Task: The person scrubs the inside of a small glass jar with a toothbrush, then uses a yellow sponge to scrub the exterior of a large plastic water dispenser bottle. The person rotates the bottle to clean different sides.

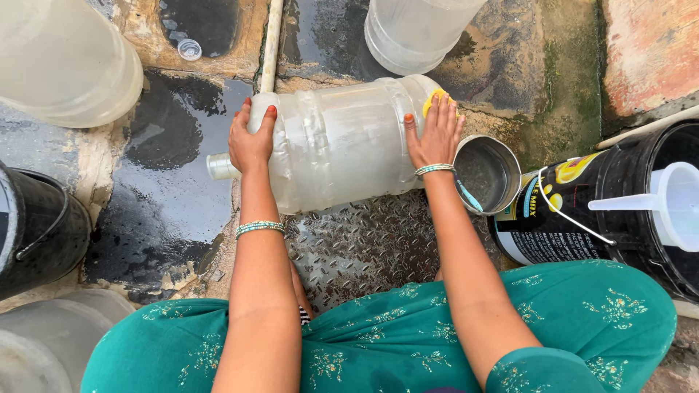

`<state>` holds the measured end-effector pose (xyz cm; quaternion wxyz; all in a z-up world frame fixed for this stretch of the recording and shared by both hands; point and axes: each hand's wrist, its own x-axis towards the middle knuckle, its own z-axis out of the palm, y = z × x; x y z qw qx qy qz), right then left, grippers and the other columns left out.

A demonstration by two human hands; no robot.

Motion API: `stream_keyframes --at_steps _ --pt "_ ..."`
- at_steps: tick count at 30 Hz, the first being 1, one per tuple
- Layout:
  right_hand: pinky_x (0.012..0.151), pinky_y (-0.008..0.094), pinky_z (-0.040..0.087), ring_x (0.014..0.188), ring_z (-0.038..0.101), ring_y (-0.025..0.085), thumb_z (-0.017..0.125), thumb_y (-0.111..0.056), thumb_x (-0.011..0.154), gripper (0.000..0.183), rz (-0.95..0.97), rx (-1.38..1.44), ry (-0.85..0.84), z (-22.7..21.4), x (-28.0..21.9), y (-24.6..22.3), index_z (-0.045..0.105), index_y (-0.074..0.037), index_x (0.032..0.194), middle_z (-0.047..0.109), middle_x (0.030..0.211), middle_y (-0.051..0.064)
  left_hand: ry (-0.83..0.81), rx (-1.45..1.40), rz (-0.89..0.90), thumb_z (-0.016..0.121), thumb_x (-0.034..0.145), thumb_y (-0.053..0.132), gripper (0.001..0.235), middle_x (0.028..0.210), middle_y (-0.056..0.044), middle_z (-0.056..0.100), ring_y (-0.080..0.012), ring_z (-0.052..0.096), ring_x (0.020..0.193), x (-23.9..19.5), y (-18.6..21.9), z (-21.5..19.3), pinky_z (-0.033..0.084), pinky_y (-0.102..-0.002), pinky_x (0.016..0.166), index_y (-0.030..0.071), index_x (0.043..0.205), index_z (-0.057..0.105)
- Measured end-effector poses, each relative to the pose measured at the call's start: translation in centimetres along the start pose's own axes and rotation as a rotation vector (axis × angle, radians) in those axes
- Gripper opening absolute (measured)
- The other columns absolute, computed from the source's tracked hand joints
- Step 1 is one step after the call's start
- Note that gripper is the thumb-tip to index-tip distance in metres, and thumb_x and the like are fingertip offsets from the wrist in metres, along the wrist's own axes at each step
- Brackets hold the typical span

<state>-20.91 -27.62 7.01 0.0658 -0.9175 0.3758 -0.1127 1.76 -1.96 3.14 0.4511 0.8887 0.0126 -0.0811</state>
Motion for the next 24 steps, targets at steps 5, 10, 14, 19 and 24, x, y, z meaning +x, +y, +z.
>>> stream_keyframes --at_steps 5,10,14,19,24 --pt "0.131 0.053 0.004 0.160 0.011 0.038 0.023 -0.070 0.103 0.091 -0.441 0.169 0.096 5.5 -9.4 -12.6 0.019 -0.003 0.164 0.015 0.172 0.021 -0.025 -0.002 0.000 0.073 0.076 0.067 0.074 0.153 -0.004 0.051 -0.0248 0.049 0.140 -0.1 -0.2 -0.4 0.040 -0.042 0.111 0.037 0.142 0.059" --pt "0.129 0.051 0.002 0.160 0.012 0.028 0.027 -0.073 0.099 0.087 -0.776 0.125 -0.020 9.5 -13.1 -12.5 0.023 -0.016 0.164 0.017 0.172 0.013 -0.044 -0.011 0.019 0.072 0.077 0.067 0.075 0.154 -0.003 0.051 -0.0242 0.048 0.141 -0.2 -0.3 -0.3 0.038 -0.042 0.113 0.037 0.143 0.057" --pt "0.134 0.055 -0.002 0.165 0.006 0.028 0.020 -0.068 0.105 0.089 -0.166 -0.087 0.103 7.9 -7.7 -0.2 0.015 -0.006 0.168 0.012 0.178 0.012 -0.093 0.009 0.016 0.071 0.078 0.066 0.075 0.154 -0.005 0.049 -0.0245 0.044 0.143 0.9 -0.6 -0.2 0.036 -0.043 0.114 0.034 0.144 0.056" --pt "0.114 0.049 0.038 0.138 0.044 0.042 0.051 -0.087 0.085 0.115 0.155 0.307 0.100 5.3 -1.7 9.9 0.041 0.009 0.147 0.044 0.148 0.034 -0.189 -0.481 0.334 0.070 0.094 0.053 0.070 0.158 -0.017 0.047 -0.0295 0.041 0.150 0.5 -4.3 -0.9 0.033 -0.042 0.122 0.013 0.149 0.054" --pt "0.099 0.045 0.051 0.109 0.070 0.037 0.060 -0.087 0.069 0.100 0.500 0.431 -0.046 4.1 2.7 9.3 0.072 -0.001 0.117 0.073 0.113 0.024 -0.119 -0.639 0.246 0.056 0.099 0.055 0.076 0.165 -0.018 0.036 -0.0313 0.037 0.151 -3.0 -6.0 -0.8 0.028 -0.042 0.122 0.012 0.159 0.034"
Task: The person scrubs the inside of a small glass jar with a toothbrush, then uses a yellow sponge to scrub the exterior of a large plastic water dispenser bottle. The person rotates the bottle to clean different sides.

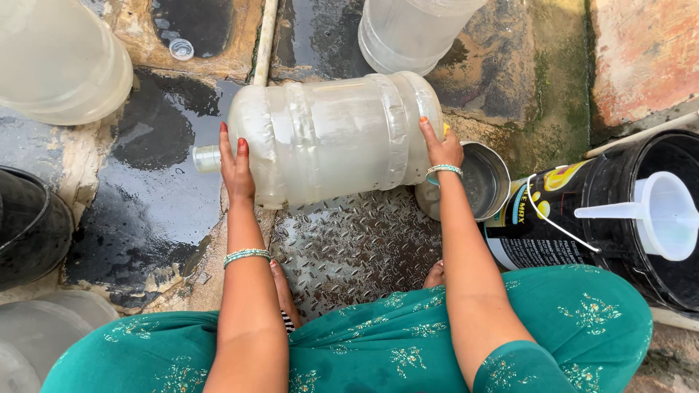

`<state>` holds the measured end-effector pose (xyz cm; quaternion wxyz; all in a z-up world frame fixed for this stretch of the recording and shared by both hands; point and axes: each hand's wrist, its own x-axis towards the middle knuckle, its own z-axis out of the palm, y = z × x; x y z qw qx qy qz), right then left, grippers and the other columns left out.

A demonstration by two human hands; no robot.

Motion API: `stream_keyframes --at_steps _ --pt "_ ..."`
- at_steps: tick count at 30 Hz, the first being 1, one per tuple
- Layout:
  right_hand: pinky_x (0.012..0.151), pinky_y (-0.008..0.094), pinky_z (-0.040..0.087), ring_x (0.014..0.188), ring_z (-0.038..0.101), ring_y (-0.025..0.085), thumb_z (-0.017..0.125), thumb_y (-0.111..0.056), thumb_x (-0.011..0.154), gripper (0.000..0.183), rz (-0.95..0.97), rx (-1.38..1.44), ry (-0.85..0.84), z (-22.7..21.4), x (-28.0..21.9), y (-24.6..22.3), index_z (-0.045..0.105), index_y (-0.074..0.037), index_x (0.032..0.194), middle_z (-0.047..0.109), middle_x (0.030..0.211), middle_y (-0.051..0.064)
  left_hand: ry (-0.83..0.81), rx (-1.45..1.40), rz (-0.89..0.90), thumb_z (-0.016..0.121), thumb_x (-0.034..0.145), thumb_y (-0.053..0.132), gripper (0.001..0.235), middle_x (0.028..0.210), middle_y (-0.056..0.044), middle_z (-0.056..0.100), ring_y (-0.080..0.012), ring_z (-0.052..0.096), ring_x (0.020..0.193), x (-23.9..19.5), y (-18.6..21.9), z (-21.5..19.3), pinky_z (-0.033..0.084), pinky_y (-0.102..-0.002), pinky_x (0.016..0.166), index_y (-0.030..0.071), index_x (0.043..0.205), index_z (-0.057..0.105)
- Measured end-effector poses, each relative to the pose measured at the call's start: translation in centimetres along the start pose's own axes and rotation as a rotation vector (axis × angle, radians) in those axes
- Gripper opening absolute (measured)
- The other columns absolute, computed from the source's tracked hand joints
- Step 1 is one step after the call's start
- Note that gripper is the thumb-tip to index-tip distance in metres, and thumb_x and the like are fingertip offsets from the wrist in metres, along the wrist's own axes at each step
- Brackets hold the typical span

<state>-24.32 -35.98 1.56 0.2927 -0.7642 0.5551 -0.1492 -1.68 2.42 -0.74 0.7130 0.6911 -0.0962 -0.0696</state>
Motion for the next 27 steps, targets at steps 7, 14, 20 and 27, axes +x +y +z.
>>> stream_keyframes --at_steps 7,14,20,27 --pt "0.111 0.048 0.039 0.131 0.052 0.044 0.044 -0.088 0.083 0.111 -0.095 -0.163 -0.101 -0.8 1.4 -3.9 0.049 0.005 0.143 0.055 0.139 0.031 -0.100 0.522 -0.115 0.039 0.100 0.069 0.072 0.167 -0.017 0.026 -0.0342 0.024 0.157 2.6 4.6 0.6 0.027 -0.047 0.121 0.029 0.160 0.039" --pt "0.126 0.053 0.010 0.154 0.022 0.040 0.026 -0.068 0.103 0.086 -0.772 -0.355 -0.082 6.8 -13.4 -13.8 0.028 -0.006 0.162 0.028 0.166 0.025 -0.031 0.653 -0.169 0.053 0.091 0.073 0.076 0.157 -0.016 0.040 -0.0350 0.042 0.142 2.2 4.8 2.7 0.039 -0.047 0.111 0.033 0.154 0.043" --pt "0.127 0.055 0.000 0.158 0.018 0.028 0.016 -0.075 0.094 0.092 -1.025 -0.253 -0.320 10.1 -21.6 -15.0 0.028 -0.014 0.162 0.023 0.169 0.012 -0.011 0.635 -0.199 0.054 0.090 0.072 0.073 0.146 -0.010 0.056 -0.0327 0.057 0.130 3.2 4.4 3.0 0.045 -0.045 0.104 0.033 0.151 0.046" --pt "0.126 0.059 -0.011 0.162 0.011 0.026 0.007 -0.073 0.097 0.086 -0.320 -0.393 0.096 -0.4 -8.0 -5.0 0.016 -0.021 0.165 0.011 0.173 0.007 -0.017 0.686 -0.291 0.053 0.088 0.076 0.075 0.145 -0.011 0.054 -0.0322 0.057 0.129 5.7 3.8 3.8 0.044 -0.045 0.106 0.036 0.151 0.046"
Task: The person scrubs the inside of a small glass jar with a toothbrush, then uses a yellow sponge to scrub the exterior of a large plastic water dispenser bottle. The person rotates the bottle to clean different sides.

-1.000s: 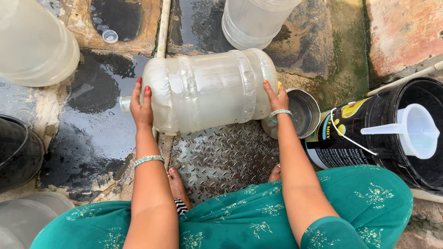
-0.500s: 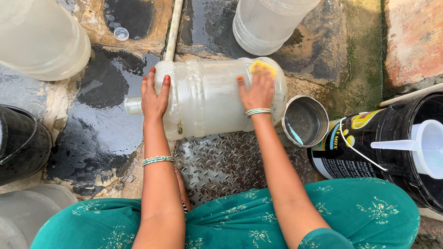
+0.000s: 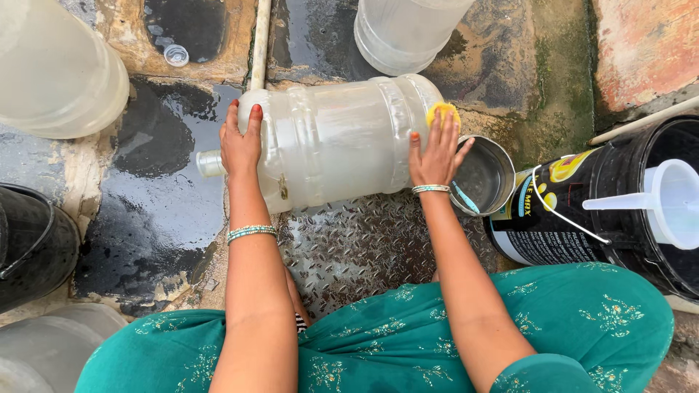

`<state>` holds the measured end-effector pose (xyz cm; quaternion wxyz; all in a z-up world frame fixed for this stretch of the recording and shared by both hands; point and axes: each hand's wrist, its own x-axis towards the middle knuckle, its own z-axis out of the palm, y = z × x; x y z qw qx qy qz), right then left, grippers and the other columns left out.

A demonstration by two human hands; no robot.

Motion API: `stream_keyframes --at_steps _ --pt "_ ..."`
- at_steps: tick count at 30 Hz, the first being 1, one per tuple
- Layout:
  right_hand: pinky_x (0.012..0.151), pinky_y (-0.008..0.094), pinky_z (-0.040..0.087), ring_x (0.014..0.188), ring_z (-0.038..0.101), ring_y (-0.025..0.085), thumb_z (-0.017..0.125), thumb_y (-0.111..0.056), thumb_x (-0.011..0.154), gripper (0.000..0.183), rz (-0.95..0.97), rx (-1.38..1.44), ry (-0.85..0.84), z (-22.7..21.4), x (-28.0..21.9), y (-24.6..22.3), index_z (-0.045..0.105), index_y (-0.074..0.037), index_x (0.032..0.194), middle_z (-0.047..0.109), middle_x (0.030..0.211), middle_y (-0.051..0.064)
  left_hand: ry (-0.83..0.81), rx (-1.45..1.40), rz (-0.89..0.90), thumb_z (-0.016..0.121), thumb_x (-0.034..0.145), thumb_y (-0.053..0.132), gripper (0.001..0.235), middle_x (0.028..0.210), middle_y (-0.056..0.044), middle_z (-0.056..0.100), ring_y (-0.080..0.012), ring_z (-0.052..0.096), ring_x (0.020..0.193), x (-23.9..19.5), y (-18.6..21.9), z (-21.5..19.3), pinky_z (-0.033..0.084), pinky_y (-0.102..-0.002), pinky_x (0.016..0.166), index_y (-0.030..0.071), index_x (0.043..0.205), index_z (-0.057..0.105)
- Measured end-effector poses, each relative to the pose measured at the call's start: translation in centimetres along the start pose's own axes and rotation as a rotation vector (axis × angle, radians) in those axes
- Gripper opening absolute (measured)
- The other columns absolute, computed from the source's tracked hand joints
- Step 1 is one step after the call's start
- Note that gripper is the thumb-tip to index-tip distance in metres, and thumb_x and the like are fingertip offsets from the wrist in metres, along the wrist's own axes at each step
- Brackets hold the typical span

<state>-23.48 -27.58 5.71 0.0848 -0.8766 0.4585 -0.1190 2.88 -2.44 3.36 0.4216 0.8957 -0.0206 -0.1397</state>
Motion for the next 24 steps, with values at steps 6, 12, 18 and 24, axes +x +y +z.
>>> stream_keyframes --at_steps 6,12,18,24 --pt "0.130 0.058 0.002 0.159 0.005 0.045 0.016 -0.070 0.102 0.085 -0.449 0.039 0.098 4.4 -7.8 -10.3 0.018 -0.013 0.165 0.009 0.172 0.020 -0.006 -0.025 0.006 0.054 0.088 0.076 0.075 0.143 -0.012 0.056 -0.0318 0.056 0.130 0.3 -0.7 0.3 0.043 -0.045 0.106 0.035 0.151 0.046" --pt "0.124 0.063 -0.002 0.158 0.003 0.035 0.025 -0.072 0.098 0.084 -0.683 -0.045 -0.099 6.2 -13.9 -14.2 0.018 -0.021 0.163 0.008 0.171 0.013 0.021 -0.043 0.077 0.059 0.089 0.074 0.074 0.144 -0.014 0.057 -0.0334 0.055 0.133 0.6 -0.8 0.1 0.042 -0.046 0.108 0.032 0.149 0.051" --pt "0.129 0.054 0.001 0.161 0.003 0.034 0.028 -0.064 0.105 0.085 -0.319 -0.040 0.038 6.3 -8.3 2.5 0.013 -0.004 0.164 0.003 0.174 0.018 -0.002 -0.034 0.004 0.059 0.086 0.078 0.080 0.146 -0.012 0.055 -0.0331 0.052 0.135 0.9 -0.7 0.2 0.040 -0.047 0.110 0.033 0.151 0.048" --pt "0.106 0.049 0.045 0.128 0.056 0.038 0.046 -0.048 0.104 0.056 -0.086 0.114 0.055 8.6 -13.1 7.9 0.060 -0.004 0.137 0.052 0.144 0.020 0.017 -0.149 0.056 0.072 0.083 0.076 0.094 0.156 -0.014 0.044 -0.0347 0.043 0.145 0.2 -1.5 0.3 0.037 -0.047 0.117 0.025 0.156 0.041"
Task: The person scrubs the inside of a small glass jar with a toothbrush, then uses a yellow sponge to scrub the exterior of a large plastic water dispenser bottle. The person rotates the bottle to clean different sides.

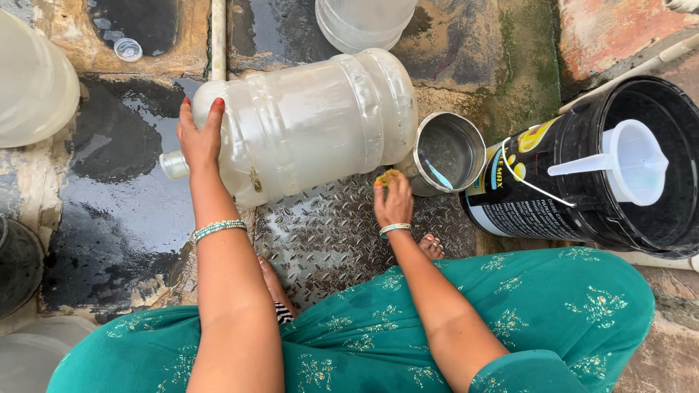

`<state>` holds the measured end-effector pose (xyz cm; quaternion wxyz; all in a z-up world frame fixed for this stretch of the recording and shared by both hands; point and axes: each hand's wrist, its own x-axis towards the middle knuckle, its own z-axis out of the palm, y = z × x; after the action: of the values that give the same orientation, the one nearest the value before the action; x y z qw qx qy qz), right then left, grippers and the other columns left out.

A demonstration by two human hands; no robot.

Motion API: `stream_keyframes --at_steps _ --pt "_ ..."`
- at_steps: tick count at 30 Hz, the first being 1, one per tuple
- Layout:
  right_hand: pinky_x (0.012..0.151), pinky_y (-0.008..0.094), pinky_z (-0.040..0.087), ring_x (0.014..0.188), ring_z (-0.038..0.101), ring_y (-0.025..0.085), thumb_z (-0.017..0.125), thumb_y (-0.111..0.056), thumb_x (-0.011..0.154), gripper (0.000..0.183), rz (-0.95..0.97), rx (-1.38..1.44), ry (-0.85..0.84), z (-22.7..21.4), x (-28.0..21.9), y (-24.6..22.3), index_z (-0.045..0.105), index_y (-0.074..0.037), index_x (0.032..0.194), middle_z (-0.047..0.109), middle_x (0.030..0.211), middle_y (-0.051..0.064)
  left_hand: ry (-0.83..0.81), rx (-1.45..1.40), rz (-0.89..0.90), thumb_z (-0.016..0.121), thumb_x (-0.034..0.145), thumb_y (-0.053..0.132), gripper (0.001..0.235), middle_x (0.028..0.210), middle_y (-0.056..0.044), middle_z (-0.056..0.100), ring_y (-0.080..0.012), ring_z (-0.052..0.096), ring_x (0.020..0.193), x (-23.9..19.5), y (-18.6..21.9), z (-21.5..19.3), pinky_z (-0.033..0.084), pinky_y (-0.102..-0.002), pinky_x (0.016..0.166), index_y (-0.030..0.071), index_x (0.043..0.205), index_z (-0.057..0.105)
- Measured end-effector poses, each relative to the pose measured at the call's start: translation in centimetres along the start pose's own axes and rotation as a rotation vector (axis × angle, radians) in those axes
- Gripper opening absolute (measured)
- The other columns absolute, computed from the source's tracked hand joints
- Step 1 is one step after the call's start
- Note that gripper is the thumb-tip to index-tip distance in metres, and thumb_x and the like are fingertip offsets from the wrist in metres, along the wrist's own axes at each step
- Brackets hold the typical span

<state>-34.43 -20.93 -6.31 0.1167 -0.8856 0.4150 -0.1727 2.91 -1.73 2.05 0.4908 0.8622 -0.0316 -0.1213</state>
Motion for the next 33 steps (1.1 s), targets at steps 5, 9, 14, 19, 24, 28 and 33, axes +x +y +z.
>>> stream_keyframes --at_steps 5,9,14,19,24,28,33 --pt "0.058 0.030 0.046 0.064 0.055 0.015 0.054 -0.035 0.107 0.037 0.069 0.393 0.594 -3.7 13.8 3.6 0.060 -0.005 0.088 0.058 0.084 0.005 0.658 -0.419 -0.622 0.085 0.061 0.064 0.119 0.161 -0.013 0.027 -0.0398 0.025 0.147 -1.4 -5.9 -1.5 0.047 -0.055 0.107 0.021 0.155 0.027" --pt "0.085 0.039 0.050 0.099 0.062 0.022 0.066 -0.060 0.102 0.068 0.237 0.723 0.136 -5.1 22.3 2.4 0.058 0.004 0.124 0.062 0.116 0.014 0.151 -1.090 -0.919 0.076 0.077 0.070 0.118 0.155 -0.021 0.041 -0.0355 0.048 0.136 -0.7 -12.2 -1.5 0.041 -0.062 0.102 -0.006 0.152 0.026" --pt "0.100 0.039 0.054 0.118 0.072 0.034 0.063 -0.076 0.077 0.100 0.499 0.606 -0.434 -5.0 21.3 -0.3 0.071 0.008 0.131 0.073 0.133 0.027 -0.147 -1.402 -0.677 0.078 0.077 0.040 0.065 0.116 -0.017 0.074 -0.0351 0.073 0.104 2.2 -11.5 -1.1 0.060 -0.053 0.093 -0.001 0.124 0.061" --pt "0.104 0.047 0.047 0.129 0.058 0.032 0.047 -0.081 0.076 0.102 0.716 1.352 -0.313 -9.0 21.2 -1.7 0.046 -0.008 0.147 0.056 0.145 0.018 0.071 -1.209 -0.108 0.076 0.078 0.012 0.023 0.101 -0.011 0.073 -0.0276 0.072 0.095 4.1 6.3 -6.5 0.063 -0.048 0.089 0.000 0.097 0.072" --pt "0.116 0.053 0.041 0.137 0.053 0.033 0.042 -0.086 0.083 0.108 0.247 2.074 -0.264 -17.8 22.4 -5.7 0.040 -0.006 0.155 0.051 0.153 0.016 -0.295 -1.360 0.789 0.076 0.080 -0.006 0.048 0.115 -0.016 0.069 -0.0298 0.065 0.115 -5.9 23.7 -18.9 0.051 -0.044 0.109 0.001 0.125 0.061" --pt "0.123 0.051 0.041 0.145 0.048 0.028 0.047 -0.079 0.088 0.098 -0.125 1.954 -0.244 -27.8 22.5 -5.6 0.033 -0.015 0.160 0.045 0.159 0.009 -0.317 -1.270 0.870 0.076 0.083 0.001 0.047 0.118 -0.015 0.068 -0.0309 0.064 0.118 -14.8 27.5 -24.9 0.049 -0.047 0.115 0.004 0.127 0.061" --pt "0.114 0.050 0.046 0.134 0.053 0.028 0.052 -0.078 0.093 0.097 -0.077 1.917 -0.416 -28.1 21.2 -0.6 0.039 -0.010 0.160 0.053 0.147 0.010 -0.273 -1.283 0.737 0.076 0.086 0.010 0.046 0.121 -0.015 0.068 -0.0322 0.063 0.122 -16.9 25.3 -23.6 0.045 -0.050 0.123 0.007 0.130 0.061"
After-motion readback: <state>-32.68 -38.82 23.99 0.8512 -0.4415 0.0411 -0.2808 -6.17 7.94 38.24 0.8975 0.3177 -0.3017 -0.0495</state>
